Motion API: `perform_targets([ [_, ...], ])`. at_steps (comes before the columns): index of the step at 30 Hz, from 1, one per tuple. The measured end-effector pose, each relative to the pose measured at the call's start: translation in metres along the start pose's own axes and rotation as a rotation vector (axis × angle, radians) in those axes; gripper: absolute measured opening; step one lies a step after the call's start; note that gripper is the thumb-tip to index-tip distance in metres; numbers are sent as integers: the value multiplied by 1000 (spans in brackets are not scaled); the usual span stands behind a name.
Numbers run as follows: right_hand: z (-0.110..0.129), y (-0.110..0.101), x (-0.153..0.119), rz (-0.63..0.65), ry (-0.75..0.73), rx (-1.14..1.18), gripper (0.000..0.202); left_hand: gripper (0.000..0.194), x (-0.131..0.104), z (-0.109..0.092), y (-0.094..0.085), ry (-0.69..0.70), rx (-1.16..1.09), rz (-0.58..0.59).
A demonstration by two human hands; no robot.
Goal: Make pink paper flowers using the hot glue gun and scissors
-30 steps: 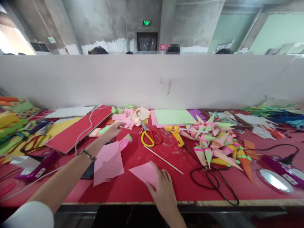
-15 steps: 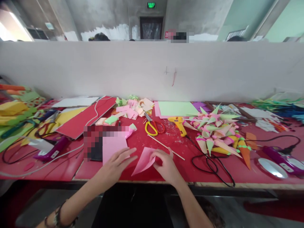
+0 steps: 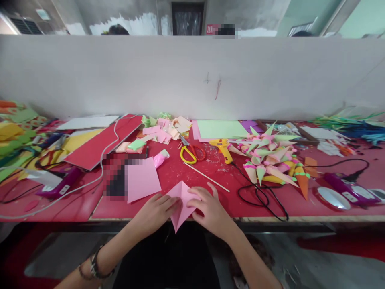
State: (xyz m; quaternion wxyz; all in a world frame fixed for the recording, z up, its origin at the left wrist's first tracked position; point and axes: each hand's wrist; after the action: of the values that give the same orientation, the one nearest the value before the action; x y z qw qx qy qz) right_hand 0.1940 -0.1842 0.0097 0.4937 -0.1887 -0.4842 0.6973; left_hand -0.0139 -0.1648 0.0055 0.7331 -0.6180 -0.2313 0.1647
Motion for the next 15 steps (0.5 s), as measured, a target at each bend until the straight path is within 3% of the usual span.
perform_targets([
  [6, -6, 13, -16, -138, -23, -118, 25, 27, 2, -6, -2, -117, -239, 14],
  [10, -6, 11, -14, -57, -20, 64, 22, 23, -5, -1, 1, -278, -475, -43],
  [15, 0, 5, 0, -41, 104, 205, 19, 22, -16, 0, 7, -448, -641, -136],
])
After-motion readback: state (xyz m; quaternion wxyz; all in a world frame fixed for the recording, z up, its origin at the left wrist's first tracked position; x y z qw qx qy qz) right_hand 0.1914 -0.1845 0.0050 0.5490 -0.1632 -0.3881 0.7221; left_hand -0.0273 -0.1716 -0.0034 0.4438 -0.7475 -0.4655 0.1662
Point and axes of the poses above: each hand's wrist, its own x-axis towards the middle knuckle, its own y-axis out of the palm, z = x × y, and after that the axes turned 1 degree about x, right-handed
